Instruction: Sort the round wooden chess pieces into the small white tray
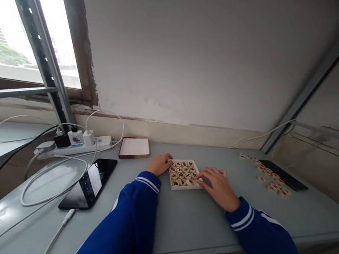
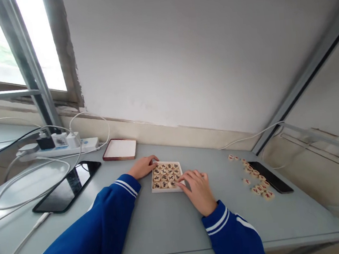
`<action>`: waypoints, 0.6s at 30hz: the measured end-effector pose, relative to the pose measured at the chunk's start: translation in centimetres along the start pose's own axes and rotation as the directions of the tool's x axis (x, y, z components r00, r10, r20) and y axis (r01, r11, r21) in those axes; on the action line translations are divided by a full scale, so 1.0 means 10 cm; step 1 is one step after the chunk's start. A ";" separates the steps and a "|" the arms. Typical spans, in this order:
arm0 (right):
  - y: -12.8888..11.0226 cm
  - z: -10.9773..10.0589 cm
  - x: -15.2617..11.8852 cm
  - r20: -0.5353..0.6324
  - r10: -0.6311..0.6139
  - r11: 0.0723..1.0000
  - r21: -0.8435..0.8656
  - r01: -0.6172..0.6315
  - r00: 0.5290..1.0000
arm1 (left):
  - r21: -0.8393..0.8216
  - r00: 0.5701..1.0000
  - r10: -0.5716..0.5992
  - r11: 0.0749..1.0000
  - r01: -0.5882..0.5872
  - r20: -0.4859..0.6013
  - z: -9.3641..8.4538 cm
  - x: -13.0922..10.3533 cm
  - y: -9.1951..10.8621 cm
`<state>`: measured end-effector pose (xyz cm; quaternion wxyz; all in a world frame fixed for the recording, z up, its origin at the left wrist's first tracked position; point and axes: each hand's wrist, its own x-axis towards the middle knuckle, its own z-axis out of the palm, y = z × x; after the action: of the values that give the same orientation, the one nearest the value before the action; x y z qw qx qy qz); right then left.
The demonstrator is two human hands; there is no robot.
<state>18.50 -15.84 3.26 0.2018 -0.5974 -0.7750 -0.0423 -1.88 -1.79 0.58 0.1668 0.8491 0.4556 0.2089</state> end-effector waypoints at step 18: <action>-0.23 0.05 -0.12 0.055 -0.128 0.991 -0.026 0.129 0.990 | 0.021 1.000 0.013 1.000 -0.013 0.003 0.01 -0.01 0.01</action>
<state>16.40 -17.48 2.76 0.1693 -0.5501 -0.8162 -0.0507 -1.85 -1.96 0.56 0.1572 0.8540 0.4521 0.2039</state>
